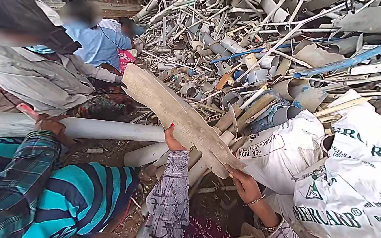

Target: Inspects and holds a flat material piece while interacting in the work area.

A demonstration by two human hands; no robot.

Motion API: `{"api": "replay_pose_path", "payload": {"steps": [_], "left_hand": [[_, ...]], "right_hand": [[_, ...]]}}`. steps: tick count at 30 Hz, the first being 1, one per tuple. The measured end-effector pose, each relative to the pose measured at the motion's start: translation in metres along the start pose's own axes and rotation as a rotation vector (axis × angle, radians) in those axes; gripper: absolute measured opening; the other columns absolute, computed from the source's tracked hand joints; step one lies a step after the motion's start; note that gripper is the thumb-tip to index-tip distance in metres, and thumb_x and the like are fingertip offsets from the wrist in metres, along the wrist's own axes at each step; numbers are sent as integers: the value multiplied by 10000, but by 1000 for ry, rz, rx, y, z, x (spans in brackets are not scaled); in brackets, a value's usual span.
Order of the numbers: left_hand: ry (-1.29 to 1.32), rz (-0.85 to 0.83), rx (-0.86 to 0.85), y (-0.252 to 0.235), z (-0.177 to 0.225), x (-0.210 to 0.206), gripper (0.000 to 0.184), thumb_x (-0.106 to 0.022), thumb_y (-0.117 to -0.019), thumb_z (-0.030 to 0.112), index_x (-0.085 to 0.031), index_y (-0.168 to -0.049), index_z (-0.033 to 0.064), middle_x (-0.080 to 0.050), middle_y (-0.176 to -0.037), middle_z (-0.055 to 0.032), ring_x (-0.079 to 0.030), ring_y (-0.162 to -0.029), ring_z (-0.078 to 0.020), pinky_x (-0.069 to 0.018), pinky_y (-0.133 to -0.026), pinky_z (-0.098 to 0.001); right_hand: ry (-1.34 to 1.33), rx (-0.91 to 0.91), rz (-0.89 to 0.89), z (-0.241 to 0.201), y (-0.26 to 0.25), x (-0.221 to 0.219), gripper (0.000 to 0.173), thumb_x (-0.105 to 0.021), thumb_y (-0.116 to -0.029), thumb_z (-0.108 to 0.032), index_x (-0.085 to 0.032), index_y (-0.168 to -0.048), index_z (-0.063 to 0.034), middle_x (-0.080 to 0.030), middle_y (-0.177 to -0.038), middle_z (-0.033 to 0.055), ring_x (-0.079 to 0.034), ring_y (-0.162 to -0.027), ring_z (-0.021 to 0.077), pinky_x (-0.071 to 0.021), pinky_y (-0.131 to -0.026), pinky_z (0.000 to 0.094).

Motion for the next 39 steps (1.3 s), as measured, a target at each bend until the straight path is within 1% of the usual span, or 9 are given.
{"api": "replay_pose_path", "payload": {"steps": [4,9,12,16,19,28,32,36,39], "left_hand": [[-10,-4,-10,-4,5,3,339,-294,-1060,153,-427,-1335,5,-539,-1117,-100,-594,-998,-103,-510,-873,-307],[42,13,-52,-4,9,4,240,-309,-1048,119,-485,-1186,32,-566,-965,-36,-616,-863,-52,-538,-786,-261],[81,11,-77,-6,8,5,204,-313,-1034,107,-485,-1131,58,-574,-912,-15,-625,-819,-42,-548,-753,-255],[82,46,-83,-12,12,8,228,-315,-1044,131,-489,-1168,50,-573,-941,-24,-621,-840,-48,-542,-767,-262],[66,84,-77,-12,14,9,220,-324,-1044,131,-500,-1148,50,-568,-940,-32,-621,-839,-63,-540,-765,-269],[91,68,-77,-15,10,7,212,-306,-1046,118,-498,-1117,60,-577,-877,-13,-628,-787,-45,-549,-723,-249],[98,66,-82,-20,8,10,205,-312,-1044,129,-504,-1089,71,-585,-871,-10,-632,-790,-55,-552,-730,-266],[104,78,-99,-23,8,11,197,-306,-1051,123,-497,-1043,76,-572,-818,6,-623,-740,-40,-547,-696,-238],[106,87,-109,-25,8,11,183,-317,-1042,101,-498,-1017,83,-574,-799,8,-625,-728,-41,-549,-683,-240]], "right_hand": [[90,16,41,2,-3,1,415,-483,-911,-51,-739,-1235,-14,-715,-784,215,-693,-604,382,-527,-515,532],[-57,52,-49,2,2,-2,388,-479,-963,-64,-722,-1261,-9,-727,-813,188,-680,-625,301,-561,-608,450],[51,-28,60,9,0,-1,407,-475,-937,-44,-719,-1258,9,-720,-801,224,-687,-594,367,-540,-545,532],[-117,22,-62,9,5,-6,383,-475,-970,-51,-707,-1265,23,-746,-874,185,-669,-651,237,-565,-661,364],[10,-18,57,14,2,-4,403,-475,-932,-38,-717,-1247,29,-738,-851,223,-701,-628,346,-559,-586,495],[-38,-10,-85,1,7,13,400,-476,-953,-42,-707,-1275,10,-763,-891,195,-722,-674,318,-587,-656,472],[64,-43,-52,1,12,25,417,-480,-933,-44,-718,-1275,-17,-736,-816,209,-698,-612,372,-546,-559,547],[-40,40,-84,-1,21,26,398,-471,-963,-72,-718,-1268,-8,-747,-818,175,-682,-602,272,-560,-589,418],[95,12,50,1,17,24,414,-451,-946,-79,-733,-1241,-7,-716,-735,173,-661,-530,313,-520,-488,468]]}}
Point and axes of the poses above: each hand's wrist, its own y-axis away from the middle knuckle, its own x-axis out of the back of the hand, z = x × y, the point moved 2 cm from there along -y, towards the middle knuckle
